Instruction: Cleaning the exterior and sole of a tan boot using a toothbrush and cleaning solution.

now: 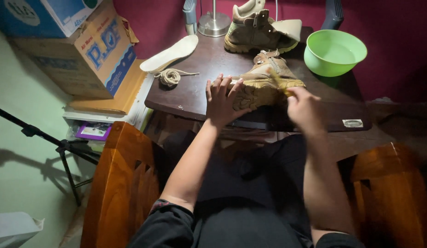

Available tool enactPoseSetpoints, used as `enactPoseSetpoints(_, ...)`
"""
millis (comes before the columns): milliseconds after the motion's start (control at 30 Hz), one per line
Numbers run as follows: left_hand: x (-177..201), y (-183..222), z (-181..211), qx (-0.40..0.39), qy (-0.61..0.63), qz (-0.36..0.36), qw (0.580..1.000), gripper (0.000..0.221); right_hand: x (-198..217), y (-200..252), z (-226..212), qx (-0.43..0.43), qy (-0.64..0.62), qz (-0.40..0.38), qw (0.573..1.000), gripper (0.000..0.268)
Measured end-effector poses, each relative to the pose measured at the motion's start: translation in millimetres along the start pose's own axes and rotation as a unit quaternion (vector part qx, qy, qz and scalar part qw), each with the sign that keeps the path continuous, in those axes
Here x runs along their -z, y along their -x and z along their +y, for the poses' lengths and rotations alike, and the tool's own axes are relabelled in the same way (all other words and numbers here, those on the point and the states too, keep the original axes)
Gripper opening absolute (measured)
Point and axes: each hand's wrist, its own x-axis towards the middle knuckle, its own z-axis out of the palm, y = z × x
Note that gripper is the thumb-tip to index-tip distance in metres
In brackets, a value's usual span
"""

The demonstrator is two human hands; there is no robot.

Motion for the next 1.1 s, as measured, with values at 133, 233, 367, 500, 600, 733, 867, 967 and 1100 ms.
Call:
enactPoseSetpoints(133, 2, -3, 1, -0.002, -0.003, 0.004, 1.0, 0.117, 17, -17, 41, -0.057, 0.063, -0.009, 0.996, 0.028)
enactPoseSetpoints(233, 2, -3, 2, 0.008, -0.002, -0.004, 1.0, 0.119, 22, -17, 33, -0.086, 0.133, -0.003, 0.987, 0.027)
enactPoseSetpoints(367, 3, -2, 4, 0.01, 0.0, 0.001, 1.0, 0.116, 8, 9, -35, 0.026, 0.014, -0.03, 0.999, 0.031)
enactPoseSetpoints(500, 3, -2, 3, 0.012, 0.002, -0.001, 1.0, 0.114, -15, 3, -12, 0.028, 0.013, -0.025, 0.999, 0.032)
enactPoseSetpoints(600, 0, -2, 0, 0.009, -0.001, -0.002, 1.0, 0.116, 0, -10, 43, 0.057, 0.058, 0.022, 0.996, 0.031)
enactPoseSetpoints(733, 14, -6, 4, 0.013, -0.031, -0.064, 0.997, 0.106, 42, 2, 29, -0.047, 0.042, 0.035, 0.997, 0.034)
enactPoseSetpoints(867, 4, -3, 4, 0.008, -0.017, 0.0, 1.0, 0.116, 18, 12, -11, 0.067, 0.001, 0.039, 0.997, 0.032)
enactPoseSetpoints(967, 5, -3, 3, 0.009, -0.006, -0.001, 1.0, 0.116, -9, 17, -34, 0.064, -0.052, -0.002, 0.997, 0.032)
enactPoseSetpoints(1100, 1, -2, 0, 0.007, 0.003, 0.002, 1.0, 0.116, -9, 6, -14, 0.023, -0.035, -0.021, 0.999, 0.03)
